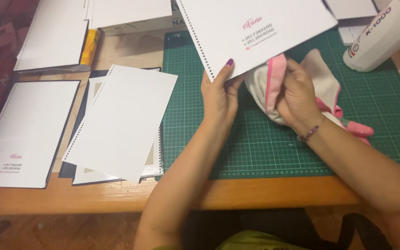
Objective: Cleaning a notebook cover with a cloth and sponge and aligning it with pages for assembly.
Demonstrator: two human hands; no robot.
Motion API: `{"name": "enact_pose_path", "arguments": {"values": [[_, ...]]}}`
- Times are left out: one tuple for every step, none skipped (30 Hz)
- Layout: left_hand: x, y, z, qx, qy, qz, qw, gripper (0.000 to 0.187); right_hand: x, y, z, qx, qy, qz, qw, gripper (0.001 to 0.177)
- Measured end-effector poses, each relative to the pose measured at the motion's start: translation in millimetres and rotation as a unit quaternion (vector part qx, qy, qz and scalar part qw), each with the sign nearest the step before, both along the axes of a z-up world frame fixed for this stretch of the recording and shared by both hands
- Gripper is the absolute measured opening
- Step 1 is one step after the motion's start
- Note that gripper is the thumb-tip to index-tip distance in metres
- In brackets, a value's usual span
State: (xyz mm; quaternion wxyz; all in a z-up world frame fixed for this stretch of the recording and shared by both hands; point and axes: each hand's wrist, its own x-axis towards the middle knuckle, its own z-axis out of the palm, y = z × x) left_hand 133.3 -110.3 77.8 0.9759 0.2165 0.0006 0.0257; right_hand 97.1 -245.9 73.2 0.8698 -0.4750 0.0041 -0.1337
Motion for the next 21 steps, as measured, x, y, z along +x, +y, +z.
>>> {"name": "enact_pose_path", "arguments": {"values": [[-5.0, -2.9, 8.0, 0.013, -0.008, 0.003, 1.000, 0.035, -2.4, 9.5, 11.8, 0.003, -0.003, -0.004, 1.000, 0.006], [-8.3, -5.1, 6.2, 0.014, -0.005, 0.001, 1.000, 0.035, -2.1, 11.9, 15.3, 0.004, 0.000, -0.006, 1.000, 0.006], [-9.5, -7.3, 6.1, 0.037, -0.004, 0.007, 0.999, 0.036, 0.7, 14.3, 20.7, 0.006, -0.009, -0.009, 1.000, 0.007], [-10.9, -9.3, 6.1, 0.061, -0.002, 0.012, 0.998, 0.036, 3.2, 16.9, 26.1, 0.008, -0.017, -0.012, 1.000, 0.008], [-9.2, -14.0, -1.6, 0.062, 0.000, 0.012, 0.998, 0.036, 6.4, 16.1, 23.3, 0.009, -0.015, -0.012, 1.000, 0.008], [-7.7, -18.5, -9.4, 0.059, 0.019, 0.018, 0.998, 0.047, 9.4, 15.5, 20.3, 0.026, -0.023, -0.005, 0.999, 0.013], [-5.3, -22.6, -16.7, 0.055, 0.037, 0.024, 0.998, 0.058, 13.5, 15.2, 18.0, 0.043, -0.033, 0.003, 0.999, 0.017], [-8.7, -24.1, -16.3, 0.055, 0.037, 0.025, 0.997, 0.058, 16.5, 14.7, 15.9, 0.044, -0.033, 0.004, 0.999, 0.017], [-11.7, -25.0, -15.5, 0.058, 0.030, 0.029, 0.997, 0.056, 20.1, 14.8, 14.3, 0.043, -0.028, -0.017, 0.999, 0.009], [-14.7, -26.1, -14.6, 0.060, 0.022, 0.033, 0.997, 0.054, 23.7, 14.8, 12.7, 0.043, -0.024, -0.038, 0.998, 0.012], [-11.8, -22.7, -19.6, 0.061, 0.022, 0.034, 0.997, 0.054, 23.8, 15.1, 12.9, 0.044, -0.024, -0.037, 0.998, 0.012], [-8.7, -19.5, -24.4, 0.074, 0.000, 0.016, 0.997, 0.050, 23.9, 15.1, 13.3, 0.046, -0.027, -0.035, 0.998, 0.011], [-5.1, -17.1, -28.9, 0.086, -0.024, -0.004, 0.996, 0.046, 24.3, 14.3, 14.0, 0.048, -0.031, -0.035, 0.998, 0.011], [-4.4, -10.3, -28.5, 0.086, -0.025, -0.005, 0.996, 0.046, 23.4, 12.9, 16.5, 0.048, -0.032, -0.036, 0.998, 0.011], [-3.7, -3.2, -28.2, 0.124, -0.060, -0.032, 0.990, 0.046, 22.5, 11.8, 18.7, 0.042, -0.021, -0.032, 0.998, 0.013], [-3.1, 4.1, -28.1, 0.161, -0.095, -0.059, 0.981, 0.046, 21.5, 10.7, 20.7, 0.036, -0.011, -0.028, 0.999, 0.018], [-6.0, 4.0, -22.7, 0.161, -0.094, -0.060, 0.981, 0.046, 23.7, 9.7, 19.3, 0.036, -0.010, -0.029, 0.999, 0.018], [-9.0, 4.1, -17.3, 0.180, -0.080, -0.064, 0.978, 0.046, 25.7, 9.0, 17.8, 0.033, 0.006, -0.045, 0.998, 0.015], [-12.0, 5.7, -11.7, 0.199, -0.066, -0.067, 0.975, 0.046, 28.2, 9.7, 16.5, 0.030, 0.022, -0.060, 0.998, 0.012], [-17.0, 9.5, -9.3, 0.200, -0.064, -0.066, 0.976, 0.046, 33.7, 2.9, 14.0, 0.031, 0.023, -0.058, 0.998, 0.012], [-20.5, 11.4, -6.2, 0.204, -0.072, -0.070, 0.974, 0.051, 40.0, -5.8, 12.8, 0.021, 0.023, -0.081, 0.996, 0.009]]}}
